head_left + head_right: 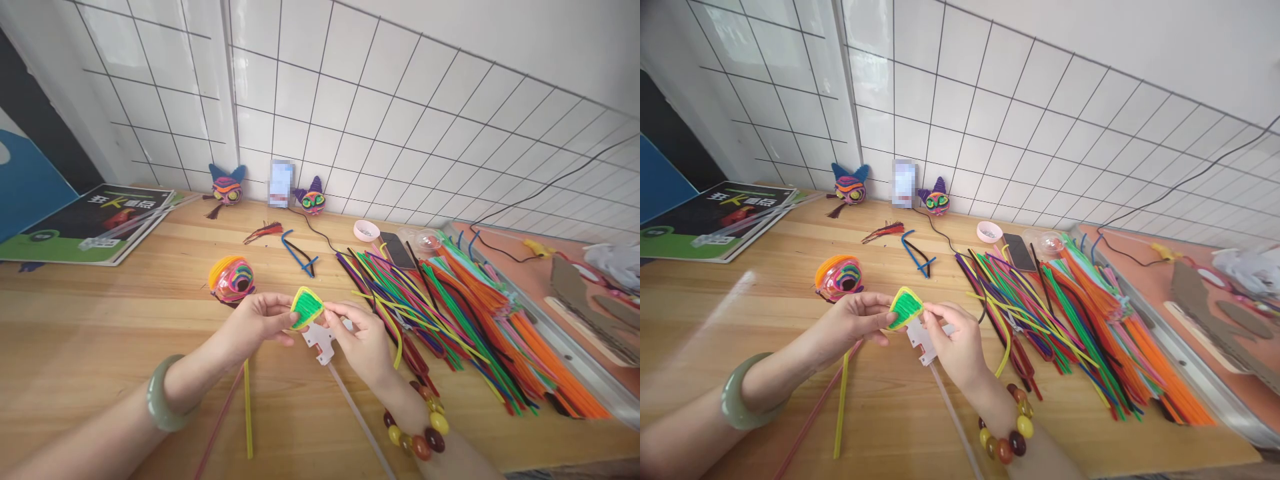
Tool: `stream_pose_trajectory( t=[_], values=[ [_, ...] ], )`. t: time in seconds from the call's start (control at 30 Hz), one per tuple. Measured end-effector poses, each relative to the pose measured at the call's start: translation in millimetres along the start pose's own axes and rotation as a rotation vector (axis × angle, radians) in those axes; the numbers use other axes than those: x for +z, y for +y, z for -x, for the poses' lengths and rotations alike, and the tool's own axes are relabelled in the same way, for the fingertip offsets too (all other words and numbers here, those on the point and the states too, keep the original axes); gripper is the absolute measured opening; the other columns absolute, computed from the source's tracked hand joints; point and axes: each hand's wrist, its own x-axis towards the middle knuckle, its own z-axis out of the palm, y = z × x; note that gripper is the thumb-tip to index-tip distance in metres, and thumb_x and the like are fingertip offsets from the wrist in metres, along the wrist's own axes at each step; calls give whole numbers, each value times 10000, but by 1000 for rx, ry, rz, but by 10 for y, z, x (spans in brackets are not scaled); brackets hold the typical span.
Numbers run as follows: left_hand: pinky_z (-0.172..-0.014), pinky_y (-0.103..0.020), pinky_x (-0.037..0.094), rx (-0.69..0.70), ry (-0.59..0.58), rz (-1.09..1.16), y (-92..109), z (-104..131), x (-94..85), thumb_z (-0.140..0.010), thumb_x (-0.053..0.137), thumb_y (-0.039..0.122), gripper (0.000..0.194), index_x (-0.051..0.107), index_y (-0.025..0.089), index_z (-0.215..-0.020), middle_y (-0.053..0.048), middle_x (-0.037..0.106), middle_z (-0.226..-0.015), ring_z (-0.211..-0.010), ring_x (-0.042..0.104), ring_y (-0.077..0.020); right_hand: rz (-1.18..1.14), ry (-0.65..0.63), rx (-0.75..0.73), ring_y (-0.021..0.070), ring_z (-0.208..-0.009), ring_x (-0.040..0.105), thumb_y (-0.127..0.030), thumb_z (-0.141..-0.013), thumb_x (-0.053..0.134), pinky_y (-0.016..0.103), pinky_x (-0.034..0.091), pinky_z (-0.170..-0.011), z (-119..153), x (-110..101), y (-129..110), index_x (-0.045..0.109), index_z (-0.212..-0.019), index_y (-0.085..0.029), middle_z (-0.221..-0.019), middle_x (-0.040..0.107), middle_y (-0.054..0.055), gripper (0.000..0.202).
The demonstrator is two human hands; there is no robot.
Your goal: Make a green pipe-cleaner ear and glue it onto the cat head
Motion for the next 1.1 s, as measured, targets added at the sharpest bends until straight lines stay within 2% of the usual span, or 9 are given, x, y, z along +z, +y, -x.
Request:
stream_pose_trajectory(
  t=[0.33,0.57,0.9,1.1],
  values=[
    [-571,-194,539,-4,65,69,43,3,-2,-710,654,221,229,629,107,-907,-102,696,-870,-768,661,-190,97,-10,-159,166,-783,615,-118,-790,519,280,502,-708,29,23,44,658,-901,-196,-854,671,57,194],
    [-583,-183,544,-12,92,86,50,2,1,-714,653,200,212,640,103,-902,-93,699,-862,-707,661,-152,153,-15,-233,168,-767,607,-112,-790,524,294,486,-707,42,32,90,654,-896,-187,-842,675,55,184],
    [-586,-182,543,-17,123,114,43,-7,11,-697,670,216,179,664,128,-853,-69,708,-841,-682,663,-143,156,-54,-197,190,-782,611,-150,-813,486,332,491,-714,55,37,94,647,-951,-233,-862,671,58,228],
    [-599,-180,547,-13,124,121,52,-6,15,-704,665,217,182,664,125,-861,-63,707,-833,-682,656,-129,149,-64,-204,184,-790,609,-127,-807,492,325,489,-731,61,36,88,646,-956,-210,-856,669,63,230]
  ],
)
